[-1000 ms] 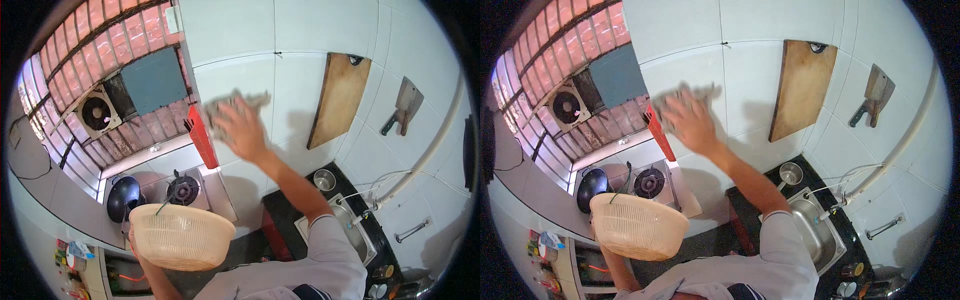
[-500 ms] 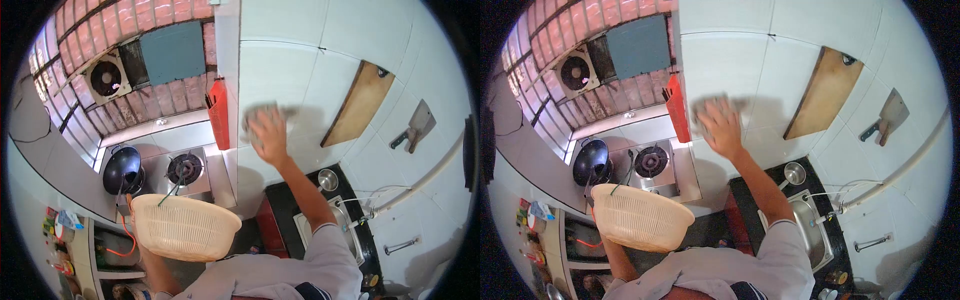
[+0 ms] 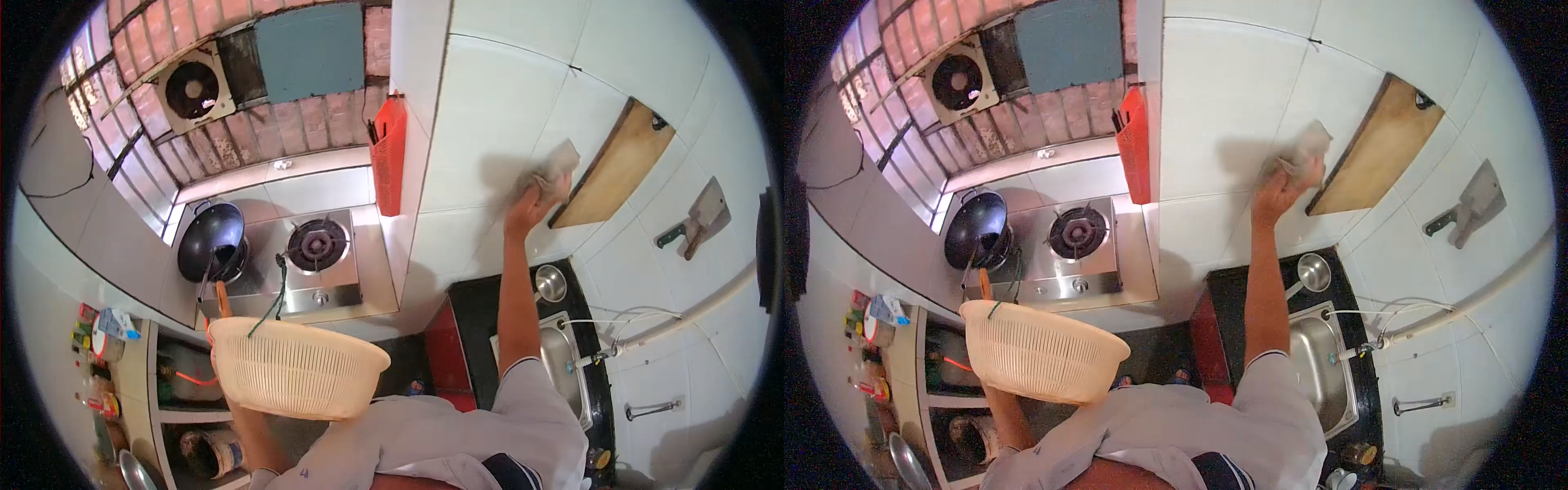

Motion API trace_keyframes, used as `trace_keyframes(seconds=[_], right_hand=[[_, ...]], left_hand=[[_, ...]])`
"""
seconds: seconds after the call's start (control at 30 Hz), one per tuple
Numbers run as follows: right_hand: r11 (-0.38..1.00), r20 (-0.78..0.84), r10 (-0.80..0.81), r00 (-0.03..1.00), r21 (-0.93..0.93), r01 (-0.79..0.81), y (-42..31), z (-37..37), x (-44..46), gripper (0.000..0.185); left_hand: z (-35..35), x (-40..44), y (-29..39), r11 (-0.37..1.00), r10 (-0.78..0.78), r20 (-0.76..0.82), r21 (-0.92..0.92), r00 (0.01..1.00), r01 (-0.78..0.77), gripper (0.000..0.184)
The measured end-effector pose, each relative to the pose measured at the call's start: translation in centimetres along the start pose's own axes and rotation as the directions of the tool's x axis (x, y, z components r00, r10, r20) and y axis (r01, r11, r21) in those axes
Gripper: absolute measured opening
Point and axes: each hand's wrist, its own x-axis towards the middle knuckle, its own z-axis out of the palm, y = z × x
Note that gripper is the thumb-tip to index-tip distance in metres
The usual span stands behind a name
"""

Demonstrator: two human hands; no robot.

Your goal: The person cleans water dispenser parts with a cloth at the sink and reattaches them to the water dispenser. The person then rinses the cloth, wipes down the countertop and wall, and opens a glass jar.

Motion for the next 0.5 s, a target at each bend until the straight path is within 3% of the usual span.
trace_keyframes(seconds=[0.03,0.1,0.23,0.3,0.37,0.43,0.5], right_hand=[[0.969,-0.095,0.233,0.968,0.103,-0.223,1.3,0.1,-1.4,0.041],[0.772,-0.150,0.610,0.778,0.334,-0.541,-3.1,0.3,-3.2,0.042],[0.723,-0.034,0.634,0.772,0.381,-0.577,-5.3,0.7,-4.4,0.043],[0.890,0.039,0.433,0.901,0.138,-0.434,-4.8,0.2,-0.9,0.056],[0.978,0.062,0.091,0.994,-0.193,-0.077,-2.3,0.1,4.4,0.056],[0.977,0.029,-0.133,0.991,-0.165,0.136,-3.7,0.8,10.3,0.048],[0.978,0.001,-0.106,0.994,-0.182,0.105,-4.8,0.6,13.6,0.048]], left_hand=[[-0.3,-0.1,0.0,1.000,0.000,-0.003,0.000,1.000,0.000,0.031],[-1.0,-0.4,0.3,1.000,0.005,-0.016,-0.005,1.000,-0.005,0.031],[-1.6,-0.3,0.7,1.000,0.013,-0.035,-0.026,0.999,-0.014,0.031],[-1.9,-0.3,0.8,0.999,0.011,-0.040,-0.031,0.999,-0.012,0.030],[-1.8,-0.3,0.6,0.999,0.002,-0.039,-0.040,0.999,-0.004,0.030],[-1.8,-0.3,0.4,0.999,-0.005,-0.032,-0.046,0.999,0.004,0.030],[-1.6,-0.3,0.0,0.998,-0.021,-0.029,-0.062,0.999,0.020,0.030]])
